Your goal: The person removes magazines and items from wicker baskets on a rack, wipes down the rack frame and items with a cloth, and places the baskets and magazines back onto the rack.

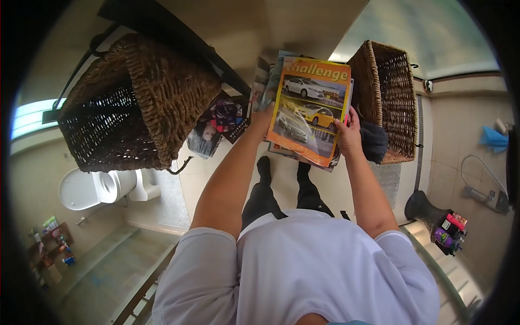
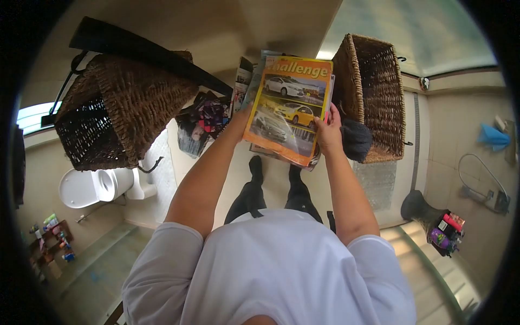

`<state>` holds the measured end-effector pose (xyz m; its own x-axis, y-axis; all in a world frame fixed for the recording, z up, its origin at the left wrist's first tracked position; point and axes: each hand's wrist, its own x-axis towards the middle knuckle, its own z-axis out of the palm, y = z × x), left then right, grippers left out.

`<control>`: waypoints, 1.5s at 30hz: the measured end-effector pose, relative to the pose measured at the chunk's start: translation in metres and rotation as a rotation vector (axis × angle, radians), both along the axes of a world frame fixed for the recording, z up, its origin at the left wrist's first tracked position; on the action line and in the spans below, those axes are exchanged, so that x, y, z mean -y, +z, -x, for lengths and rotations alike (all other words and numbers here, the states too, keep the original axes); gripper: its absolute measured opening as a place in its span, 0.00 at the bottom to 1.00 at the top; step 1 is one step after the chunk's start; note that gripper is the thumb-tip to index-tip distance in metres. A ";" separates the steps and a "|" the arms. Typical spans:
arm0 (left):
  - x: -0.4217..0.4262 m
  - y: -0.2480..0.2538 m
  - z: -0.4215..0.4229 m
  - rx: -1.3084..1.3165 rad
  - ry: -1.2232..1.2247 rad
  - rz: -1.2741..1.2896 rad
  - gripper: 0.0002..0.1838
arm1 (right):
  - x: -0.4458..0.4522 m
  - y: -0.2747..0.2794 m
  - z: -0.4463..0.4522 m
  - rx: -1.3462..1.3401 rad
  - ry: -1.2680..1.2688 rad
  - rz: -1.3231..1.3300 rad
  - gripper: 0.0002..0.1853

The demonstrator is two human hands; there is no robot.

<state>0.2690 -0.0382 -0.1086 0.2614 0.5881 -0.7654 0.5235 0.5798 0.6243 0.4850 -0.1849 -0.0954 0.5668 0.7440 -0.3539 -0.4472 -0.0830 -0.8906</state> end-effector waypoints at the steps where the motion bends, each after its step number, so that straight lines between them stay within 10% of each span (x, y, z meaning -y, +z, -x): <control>1: -0.002 0.018 -0.013 -0.004 0.111 0.149 0.38 | -0.003 0.004 0.000 0.041 0.008 -0.001 0.32; 6: -0.014 0.046 -0.033 0.335 0.260 0.200 0.41 | -0.012 -0.020 -0.020 0.243 0.136 0.550 0.33; 14: -0.036 0.011 -0.054 0.353 0.176 0.443 0.19 | -0.009 -0.026 -0.008 -0.011 0.008 0.446 0.27; 29: -0.013 0.048 -0.043 0.594 0.005 -0.074 0.35 | -0.003 0.019 0.006 -0.092 -0.026 0.264 0.31; 36: 0.020 0.025 -0.043 0.243 -0.300 -0.685 0.32 | 0.013 0.012 0.004 -0.174 -0.073 0.353 0.31; 45: 0.068 0.095 -0.009 0.541 -0.095 -0.439 0.25 | 0.020 0.006 -0.002 -0.188 0.048 0.088 0.29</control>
